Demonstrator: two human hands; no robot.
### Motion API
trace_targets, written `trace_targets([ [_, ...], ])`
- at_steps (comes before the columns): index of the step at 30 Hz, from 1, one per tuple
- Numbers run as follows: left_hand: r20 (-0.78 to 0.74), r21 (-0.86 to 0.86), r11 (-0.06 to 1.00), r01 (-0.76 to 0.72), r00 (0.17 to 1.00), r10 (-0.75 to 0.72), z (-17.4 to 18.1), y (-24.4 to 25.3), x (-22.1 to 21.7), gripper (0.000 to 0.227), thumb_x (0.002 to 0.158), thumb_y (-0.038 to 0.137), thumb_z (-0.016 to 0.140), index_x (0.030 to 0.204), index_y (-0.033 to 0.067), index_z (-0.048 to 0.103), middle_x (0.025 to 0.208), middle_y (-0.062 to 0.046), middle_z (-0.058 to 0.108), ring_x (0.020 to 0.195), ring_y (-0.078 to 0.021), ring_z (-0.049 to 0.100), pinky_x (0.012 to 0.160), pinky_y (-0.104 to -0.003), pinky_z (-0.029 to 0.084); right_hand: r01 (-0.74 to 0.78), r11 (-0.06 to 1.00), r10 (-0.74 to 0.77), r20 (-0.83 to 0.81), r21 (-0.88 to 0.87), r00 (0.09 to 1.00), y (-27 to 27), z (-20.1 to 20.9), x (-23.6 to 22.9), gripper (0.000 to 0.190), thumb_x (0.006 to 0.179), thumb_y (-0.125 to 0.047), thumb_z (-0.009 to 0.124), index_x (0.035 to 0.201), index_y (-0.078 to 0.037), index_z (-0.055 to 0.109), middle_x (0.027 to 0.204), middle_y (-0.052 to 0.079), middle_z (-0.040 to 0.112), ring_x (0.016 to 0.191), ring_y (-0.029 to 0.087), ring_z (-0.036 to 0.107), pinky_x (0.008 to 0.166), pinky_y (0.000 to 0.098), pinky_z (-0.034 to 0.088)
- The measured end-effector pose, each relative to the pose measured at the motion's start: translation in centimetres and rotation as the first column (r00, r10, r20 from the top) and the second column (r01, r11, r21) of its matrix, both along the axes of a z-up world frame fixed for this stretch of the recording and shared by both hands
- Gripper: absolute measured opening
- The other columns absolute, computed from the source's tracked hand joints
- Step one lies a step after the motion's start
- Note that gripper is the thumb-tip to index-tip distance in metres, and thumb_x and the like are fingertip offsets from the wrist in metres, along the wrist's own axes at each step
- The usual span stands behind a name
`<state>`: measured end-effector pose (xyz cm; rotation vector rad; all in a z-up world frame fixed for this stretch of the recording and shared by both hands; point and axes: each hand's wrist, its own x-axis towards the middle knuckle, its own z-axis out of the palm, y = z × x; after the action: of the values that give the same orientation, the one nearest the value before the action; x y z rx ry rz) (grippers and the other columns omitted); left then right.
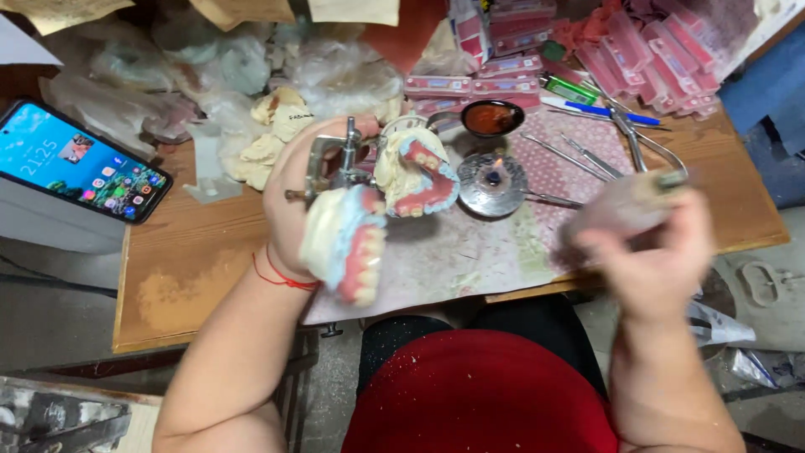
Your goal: The person works on a dental model mounted on an articulator, using a metal tool to scrape and shape the pink material on the teeth. They also use a small bottle to apply a liquid to the model and a lighter to heat the tool tip over a flame.
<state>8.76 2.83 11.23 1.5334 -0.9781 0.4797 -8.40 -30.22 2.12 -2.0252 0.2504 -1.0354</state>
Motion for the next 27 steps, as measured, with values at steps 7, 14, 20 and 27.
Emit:
trace_targets([
  [7, 0.144, 0.154, 0.985, -0.078, 0.988, 0.055, -1.1, 1.6, 0.4, 0.077, 0.103, 0.059, 0.037, 0.13, -0.0096, 0.058, 0.13, -0.028, 0.065, 0.125, -0.0452, 0.065, 0.114, -0.053, 0.052, -0.384, 0.916, 0.352, -0.23, -0.114, 0.907, 11.2, 2.2, 2.5, 0.081, 0.065, -0.046, 0.092, 0.127, -0.003, 0.063, 0.119, 0.009, 0.073, 0.106, 0.019, 0.069, 0.099, 0.032, 0.051],
  [14, 0.162, 0.161, 0.983, -0.086, 0.985, 0.06, -0.9, 1.6, 0.1, 0.08, 0.106, 0.06, 0.029, 0.127, -0.0115, 0.056, 0.126, -0.028, 0.064, 0.122, -0.0461, 0.065, 0.111, -0.053, 0.052, -0.371, 0.914, 0.301, -0.34, -0.162, 0.891, 13.3, 3.1, 3.1, 0.074, 0.071, -0.053, 0.086, 0.124, -0.006, 0.066, 0.108, 0.006, 0.074, 0.091, 0.019, 0.069, 0.083, 0.0322, 0.05],
  [20, 0.106, 0.173, 0.979, -0.106, 0.99, 0.089, -1.1, 1.7, 0.0, 0.084, 0.1, 0.068, 0.034, 0.13, -0.0082, 0.056, 0.127, -0.026, 0.064, 0.122, -0.0454, 0.065, 0.109, -0.051, 0.051, -0.387, 0.896, 0.308, -0.322, -0.219, 0.895, 14.0, 2.9, 2.6, 0.075, 0.072, -0.053, 0.086, 0.124, -0.003, 0.066, 0.113, 0.01, 0.074, 0.098, 0.024, 0.072, 0.088, 0.0349, 0.051],
  [27, 0.005, 0.196, 0.972, -0.128, 0.992, 0.13, 0.4, 1.6, -0.5, 0.075, 0.096, 0.069, 0.039, 0.108, -0.0013, 0.059, 0.101, -0.016, 0.064, 0.095, -0.0372, 0.062, 0.089, -0.044, 0.047, -0.36, 0.897, 0.283, -0.292, -0.256, 0.914, 13.7, 2.6, 2.8, 0.068, 0.075, -0.047, 0.089, 0.122, -0.004, 0.067, 0.112, 0.008, 0.075, 0.095, 0.022, 0.071, 0.086, 0.0345, 0.052],
])
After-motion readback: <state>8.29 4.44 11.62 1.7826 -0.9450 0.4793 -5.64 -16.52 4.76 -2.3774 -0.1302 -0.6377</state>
